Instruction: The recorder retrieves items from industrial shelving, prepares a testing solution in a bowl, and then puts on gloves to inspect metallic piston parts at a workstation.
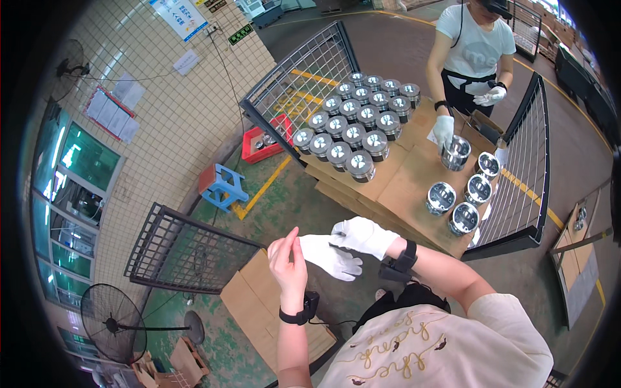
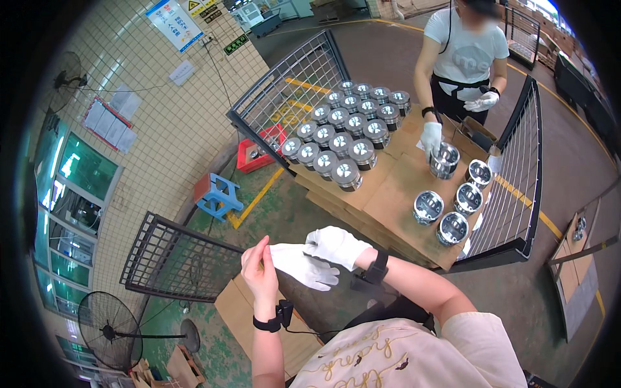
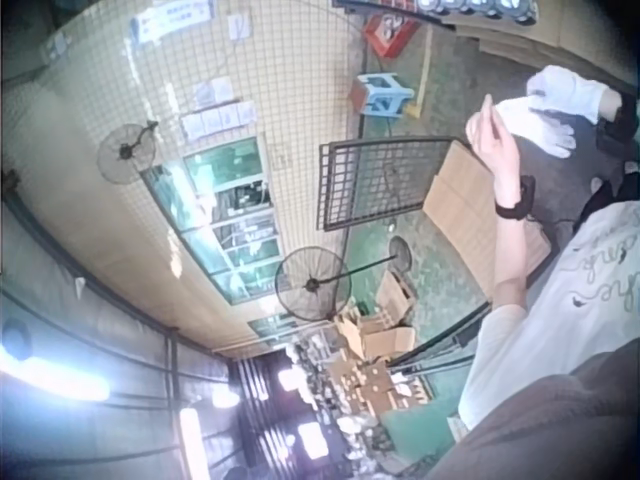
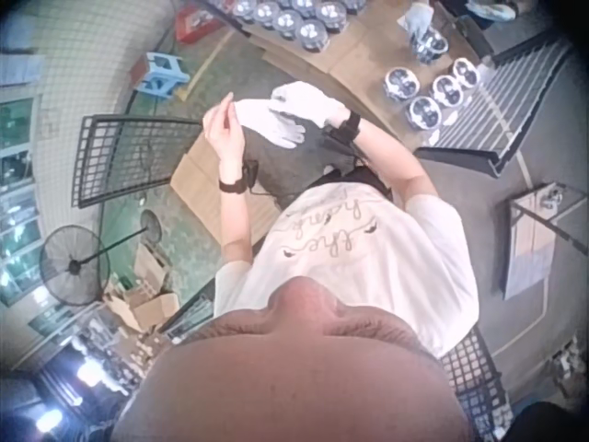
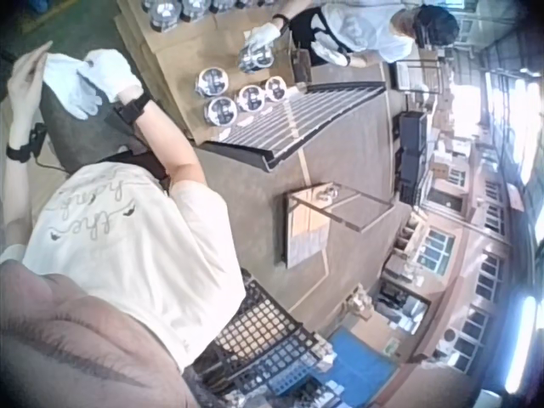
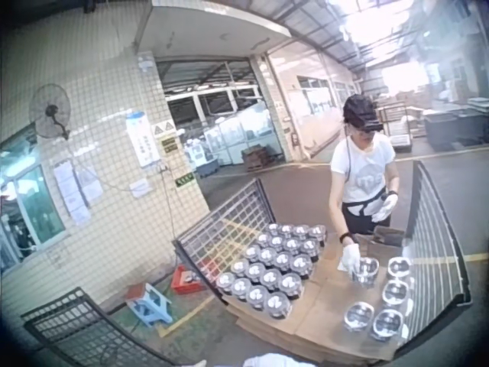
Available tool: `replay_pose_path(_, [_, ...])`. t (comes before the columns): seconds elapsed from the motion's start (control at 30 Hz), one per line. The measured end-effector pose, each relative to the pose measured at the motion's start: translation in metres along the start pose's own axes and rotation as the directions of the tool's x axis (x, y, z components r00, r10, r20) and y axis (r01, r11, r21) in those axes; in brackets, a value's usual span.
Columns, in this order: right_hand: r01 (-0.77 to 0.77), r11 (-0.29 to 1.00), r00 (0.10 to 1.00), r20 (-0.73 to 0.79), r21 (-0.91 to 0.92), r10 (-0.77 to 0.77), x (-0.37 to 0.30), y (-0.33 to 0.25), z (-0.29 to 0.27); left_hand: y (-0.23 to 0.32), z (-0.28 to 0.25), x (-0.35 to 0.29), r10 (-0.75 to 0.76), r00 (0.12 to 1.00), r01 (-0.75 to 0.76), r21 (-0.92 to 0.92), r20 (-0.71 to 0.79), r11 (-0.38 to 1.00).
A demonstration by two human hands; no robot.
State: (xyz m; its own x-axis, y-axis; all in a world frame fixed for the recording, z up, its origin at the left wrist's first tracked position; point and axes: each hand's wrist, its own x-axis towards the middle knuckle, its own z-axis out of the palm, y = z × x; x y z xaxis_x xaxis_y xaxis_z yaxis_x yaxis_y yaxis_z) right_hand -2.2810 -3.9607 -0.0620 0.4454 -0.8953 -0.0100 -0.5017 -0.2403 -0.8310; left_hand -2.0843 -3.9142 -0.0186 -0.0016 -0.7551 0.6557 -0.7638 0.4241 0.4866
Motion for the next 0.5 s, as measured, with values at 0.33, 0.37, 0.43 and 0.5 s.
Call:
replay_pose_path(0.33, [-0.031, 0.999, 0.999, 0.026, 0.033, 0.030, 0.015, 0.003, -0.018, 0.005, 0.005, -0.003, -0.276, 0.960, 0.275, -0.295, 0.038, 0.915])
replay_pose_path(0.37, [-0.059, 0.997, 0.997, 0.052, 0.041, 0.057, 0.014, 0.002, -0.019, 0.005, 0.005, -0.002, -0.183, 0.983, 0.183, -0.233, 0.021, 0.955])
replay_pose_path(0.43, [-0.052, 0.998, 0.998, 0.029, 0.017, 0.052, 0.013, 0.005, -0.018, 0.005, 0.006, -0.001, -0.082, 0.997, 0.082, -0.171, 0.007, 0.982])
replay_pose_path(0.5, [-0.048, 0.999, 0.999, 0.004, -0.006, 0.048, 0.012, 0.008, -0.017, 0.003, 0.007, -0.004, -0.187, 0.980, 0.200, -0.241, 0.074, 0.950])
